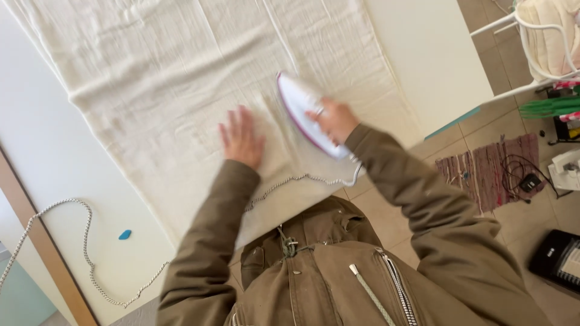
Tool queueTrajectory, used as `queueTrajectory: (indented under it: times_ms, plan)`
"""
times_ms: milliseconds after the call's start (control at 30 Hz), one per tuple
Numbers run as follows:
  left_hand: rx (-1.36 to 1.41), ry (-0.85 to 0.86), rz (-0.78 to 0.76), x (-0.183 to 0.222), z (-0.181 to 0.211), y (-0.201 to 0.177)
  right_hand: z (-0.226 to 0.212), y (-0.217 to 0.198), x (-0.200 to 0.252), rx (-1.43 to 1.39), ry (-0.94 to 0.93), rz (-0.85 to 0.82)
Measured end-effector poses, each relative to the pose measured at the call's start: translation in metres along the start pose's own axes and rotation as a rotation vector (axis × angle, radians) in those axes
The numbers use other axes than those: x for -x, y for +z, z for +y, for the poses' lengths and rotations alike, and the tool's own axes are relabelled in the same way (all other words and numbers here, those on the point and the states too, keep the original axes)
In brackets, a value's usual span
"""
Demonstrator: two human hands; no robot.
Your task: The person spreads a white cloth on a table, smooths it with their hands, and then uses an iron to press the fabric. They repeatedly move the iron across the surface and adjust the cloth's position to ensure even ironing.
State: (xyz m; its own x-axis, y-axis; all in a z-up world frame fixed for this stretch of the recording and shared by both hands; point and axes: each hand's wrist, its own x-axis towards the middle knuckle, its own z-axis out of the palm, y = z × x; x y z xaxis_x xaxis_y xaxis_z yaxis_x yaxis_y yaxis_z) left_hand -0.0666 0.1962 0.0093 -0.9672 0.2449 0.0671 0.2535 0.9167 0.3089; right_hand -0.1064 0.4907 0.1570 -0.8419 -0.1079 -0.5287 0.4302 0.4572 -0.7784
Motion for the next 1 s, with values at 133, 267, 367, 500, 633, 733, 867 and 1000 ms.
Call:
queueTrajectory:
  times_ms: [133, 267, 367, 500, 633, 733, 867, 1000]
  plan:
    - [-0.125, -0.03, -0.132, -0.006, 0.04, -0.022, -0.011, 0.019, 0.009, 0.026, 0.079, -0.074]
    - [0.003, -0.043, -0.086, 0.008, 0.019, -0.012, 0.027, -0.011, -0.024, -0.036, 0.087, -0.004]
    - [0.001, -0.022, -0.086, 0.006, 0.019, -0.016, 0.024, -0.031, -0.036, -0.072, 0.123, 0.064]
    - [0.046, -0.009, -0.032, -0.002, 0.017, -0.011, 0.008, -0.014, -0.029, -0.165, 0.146, 0.141]
    - [0.007, -0.065, 0.023, -0.018, 0.02, -0.013, -0.022, 0.05, 0.0, 0.012, 0.132, -0.077]
    - [-0.027, -0.055, 0.036, -0.014, 0.006, 0.002, -0.03, 0.055, -0.005, 0.055, 0.103, -0.096]
    - [-0.006, -0.08, -0.005, -0.017, 0.014, -0.017, 0.01, 0.008, -0.071, 0.01, 0.135, 0.053]
    - [-0.023, -0.096, -0.028, -0.024, 0.015, -0.019, -0.022, -0.022, -0.065, -0.104, 0.183, 0.078]
